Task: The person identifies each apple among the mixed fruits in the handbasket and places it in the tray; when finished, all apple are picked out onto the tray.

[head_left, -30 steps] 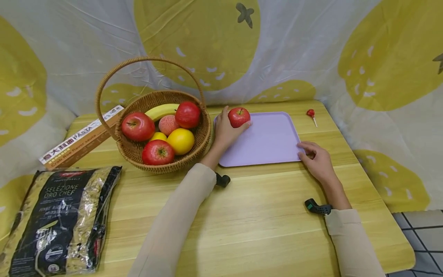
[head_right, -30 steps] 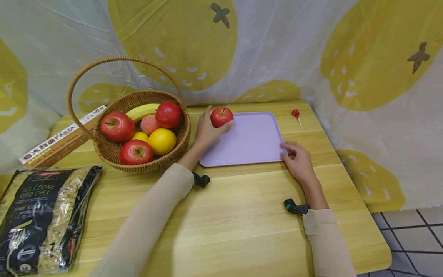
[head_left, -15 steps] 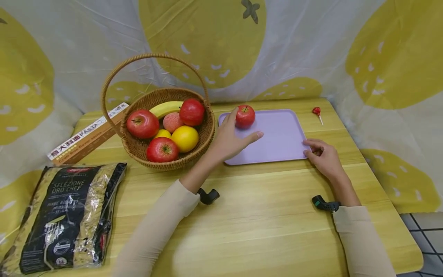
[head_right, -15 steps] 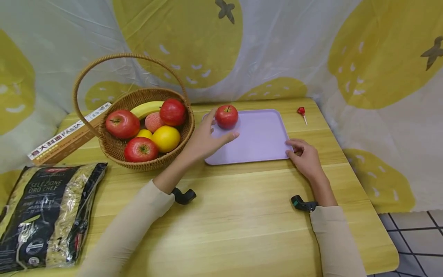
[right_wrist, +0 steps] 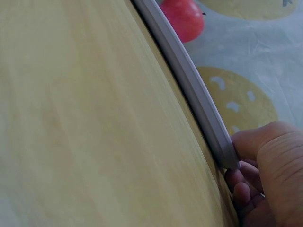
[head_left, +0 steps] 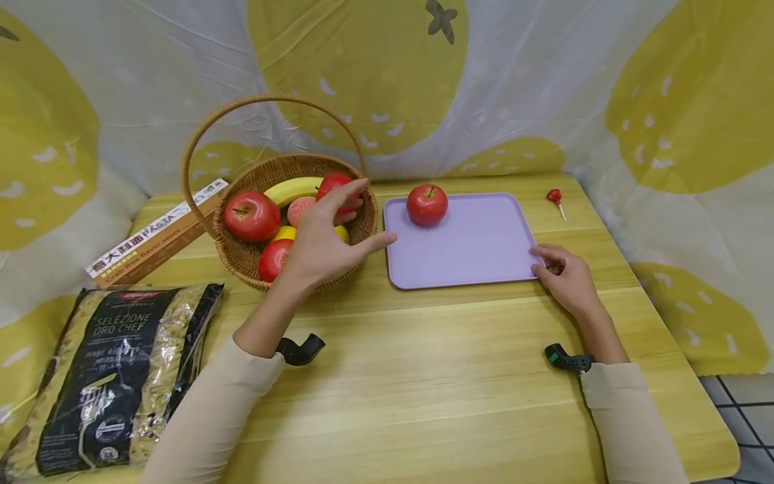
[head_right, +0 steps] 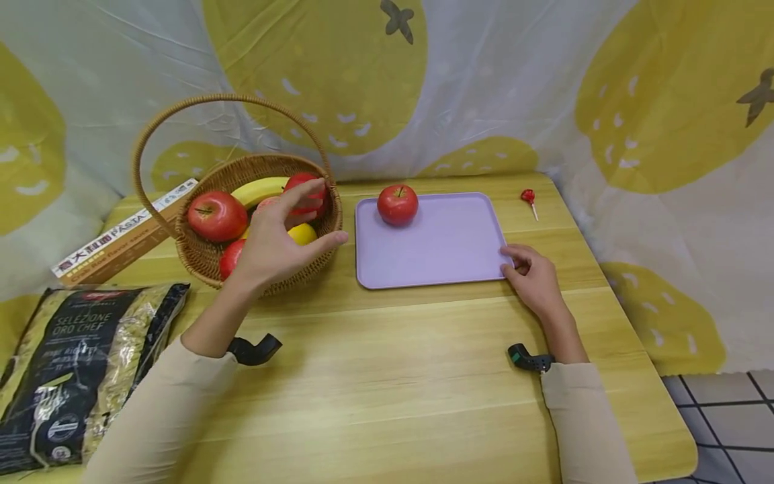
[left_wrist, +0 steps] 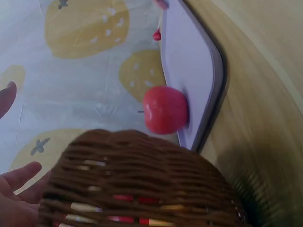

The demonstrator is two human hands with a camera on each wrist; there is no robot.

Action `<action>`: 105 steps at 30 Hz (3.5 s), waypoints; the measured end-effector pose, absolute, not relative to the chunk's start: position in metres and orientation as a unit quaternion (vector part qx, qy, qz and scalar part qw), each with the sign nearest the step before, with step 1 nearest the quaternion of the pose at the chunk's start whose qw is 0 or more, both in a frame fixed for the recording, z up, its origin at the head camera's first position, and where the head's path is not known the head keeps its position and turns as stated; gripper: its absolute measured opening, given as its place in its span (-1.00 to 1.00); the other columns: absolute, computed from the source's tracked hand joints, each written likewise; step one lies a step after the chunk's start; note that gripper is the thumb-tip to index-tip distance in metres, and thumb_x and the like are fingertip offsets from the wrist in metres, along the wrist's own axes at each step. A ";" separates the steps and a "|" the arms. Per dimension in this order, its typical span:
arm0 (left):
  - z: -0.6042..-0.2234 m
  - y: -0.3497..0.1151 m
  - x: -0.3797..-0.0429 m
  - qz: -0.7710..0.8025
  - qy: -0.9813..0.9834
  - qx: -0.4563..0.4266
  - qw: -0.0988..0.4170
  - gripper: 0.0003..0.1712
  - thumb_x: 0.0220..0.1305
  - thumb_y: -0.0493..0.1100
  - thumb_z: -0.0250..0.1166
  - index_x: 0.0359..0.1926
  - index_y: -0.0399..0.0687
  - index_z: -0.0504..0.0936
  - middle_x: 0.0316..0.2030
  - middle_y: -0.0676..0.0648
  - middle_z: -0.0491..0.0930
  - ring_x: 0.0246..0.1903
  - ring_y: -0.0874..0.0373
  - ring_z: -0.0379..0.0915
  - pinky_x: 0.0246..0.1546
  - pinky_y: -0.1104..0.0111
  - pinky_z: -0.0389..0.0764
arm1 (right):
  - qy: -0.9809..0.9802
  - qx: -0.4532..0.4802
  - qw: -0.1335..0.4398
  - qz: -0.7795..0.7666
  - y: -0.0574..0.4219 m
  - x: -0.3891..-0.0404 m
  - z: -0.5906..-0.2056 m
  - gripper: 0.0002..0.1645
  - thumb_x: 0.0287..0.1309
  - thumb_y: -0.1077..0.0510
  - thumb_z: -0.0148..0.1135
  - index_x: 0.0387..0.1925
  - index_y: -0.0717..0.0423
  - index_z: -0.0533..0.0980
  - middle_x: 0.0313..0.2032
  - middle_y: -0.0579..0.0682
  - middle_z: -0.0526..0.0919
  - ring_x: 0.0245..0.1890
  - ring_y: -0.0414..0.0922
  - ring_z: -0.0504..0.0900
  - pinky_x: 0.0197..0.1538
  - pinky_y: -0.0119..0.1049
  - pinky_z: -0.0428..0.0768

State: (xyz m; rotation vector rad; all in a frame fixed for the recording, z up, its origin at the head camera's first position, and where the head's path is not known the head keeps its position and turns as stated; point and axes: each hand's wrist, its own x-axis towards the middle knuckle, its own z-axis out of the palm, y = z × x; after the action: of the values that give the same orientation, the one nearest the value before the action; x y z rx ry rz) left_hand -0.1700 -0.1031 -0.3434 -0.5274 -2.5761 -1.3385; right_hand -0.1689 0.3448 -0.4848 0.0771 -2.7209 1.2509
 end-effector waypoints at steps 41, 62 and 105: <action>-0.341 -0.213 -0.161 -0.220 -0.961 -0.148 -0.076 0.05 0.06 0.45 0.46 0.44 0.00 0.44 0.34 -0.28 0.49 0.27 -0.24 0.40 0.28 -0.23 0.41 | -0.910 0.029 0.072 0.407 0.344 -0.168 -0.485 -0.56 0.35 0.23 0.28 0.22 0.23 0.61 -0.13 0.11 0.58 -0.36 -0.31 0.40 -0.33 -0.62 0.38; -0.349 -0.220 -0.170 -0.181 -0.965 -0.160 -0.101 -0.21 0.04 0.21 0.57 0.22 -0.05 0.59 0.14 -0.28 0.63 0.14 -0.30 0.50 0.19 -0.21 0.48 | -0.913 0.024 0.071 0.402 0.344 -0.169 -0.485 -0.57 0.37 0.22 0.27 0.22 0.22 0.61 -0.05 0.12 0.60 -0.32 -0.28 0.39 -0.30 -0.63 0.36; -0.333 -0.171 -0.165 -0.375 -0.919 -0.119 0.038 -0.29 0.12 0.28 0.49 0.27 0.27 0.55 0.03 -0.05 0.66 -0.07 0.01 0.61 -0.04 0.03 0.62 | -0.912 0.020 0.070 0.403 0.342 -0.169 -0.485 -0.57 0.33 0.25 0.30 0.20 0.26 0.61 0.00 0.15 0.59 -0.34 -0.26 0.38 -0.33 -0.59 0.35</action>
State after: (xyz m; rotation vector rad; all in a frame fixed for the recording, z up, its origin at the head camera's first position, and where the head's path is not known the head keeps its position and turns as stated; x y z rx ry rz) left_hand -0.1653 -0.1711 -0.3335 -0.3660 -2.8178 -1.1505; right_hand -0.1687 0.3422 -0.4853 0.0600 -2.7458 1.2119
